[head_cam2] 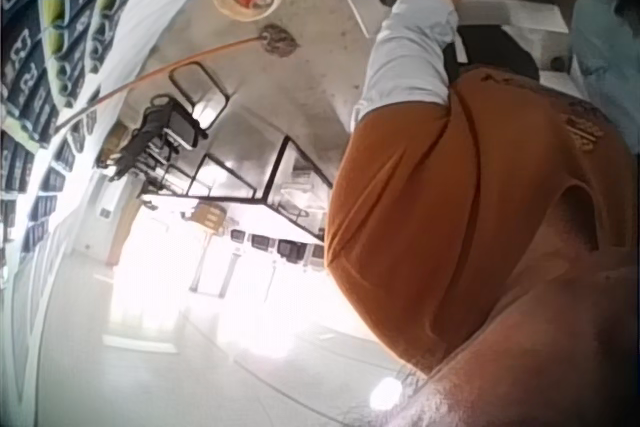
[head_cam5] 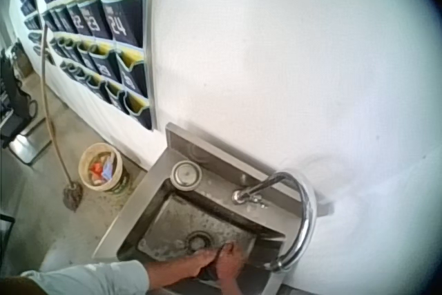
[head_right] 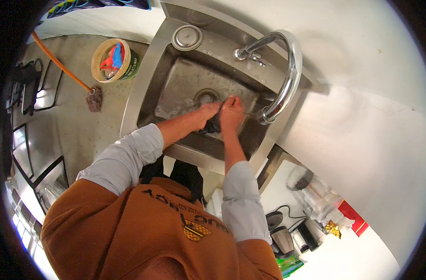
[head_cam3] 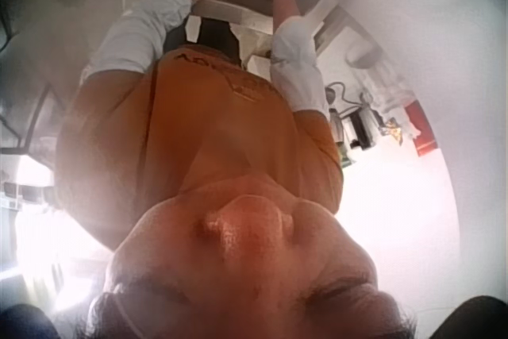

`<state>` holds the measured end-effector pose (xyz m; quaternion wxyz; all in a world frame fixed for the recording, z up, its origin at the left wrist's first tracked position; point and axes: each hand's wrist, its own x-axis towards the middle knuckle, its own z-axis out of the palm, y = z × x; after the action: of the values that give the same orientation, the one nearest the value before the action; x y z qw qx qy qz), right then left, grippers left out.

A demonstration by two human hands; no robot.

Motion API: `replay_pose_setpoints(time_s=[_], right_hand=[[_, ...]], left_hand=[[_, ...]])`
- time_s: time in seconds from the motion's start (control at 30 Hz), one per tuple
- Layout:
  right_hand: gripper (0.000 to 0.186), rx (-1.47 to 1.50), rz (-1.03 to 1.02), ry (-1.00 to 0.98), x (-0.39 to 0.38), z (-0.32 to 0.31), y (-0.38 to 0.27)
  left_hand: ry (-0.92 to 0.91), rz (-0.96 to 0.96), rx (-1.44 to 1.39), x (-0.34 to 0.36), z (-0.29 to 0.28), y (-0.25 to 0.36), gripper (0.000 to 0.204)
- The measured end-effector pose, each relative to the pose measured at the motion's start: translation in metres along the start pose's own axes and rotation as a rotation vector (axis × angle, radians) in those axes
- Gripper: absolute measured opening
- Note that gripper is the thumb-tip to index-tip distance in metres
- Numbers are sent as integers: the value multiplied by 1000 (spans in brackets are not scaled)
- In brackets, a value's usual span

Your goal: The person washes a dark grey cloth under running water in a metal sink, then uses the cloth to wipe the interior and rim of the sink, including the drain assembly.

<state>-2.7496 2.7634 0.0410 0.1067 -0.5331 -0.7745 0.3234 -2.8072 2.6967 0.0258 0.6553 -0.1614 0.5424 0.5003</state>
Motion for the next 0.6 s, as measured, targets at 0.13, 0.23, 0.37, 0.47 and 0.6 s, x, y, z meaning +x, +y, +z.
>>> replay_pose_setpoints(time_s=[0.13, 0.23, 0.37, 0.47, 0.6], right_hand=[[25, -98, -436, 66, -59, 12, -28], [25, -89, -338, 113, -35, 22, -27], [27, -129, 40, 74, 25, 9, 24], [28, -5, -121, 28, -8, 3, -5], [29, -80, -399, 25, -52, 14, -40]], left_hand=[[101, -45, 41, 34, -27, 21, 43], [-46, 111, -140, 74, -44, -29, 42], [37, 23, 90, -12, 13, 16, 39], [-225, 30, -108, 13, -13, 5, 36], [-272, 81, -333, 70, -48, -18, 30]])
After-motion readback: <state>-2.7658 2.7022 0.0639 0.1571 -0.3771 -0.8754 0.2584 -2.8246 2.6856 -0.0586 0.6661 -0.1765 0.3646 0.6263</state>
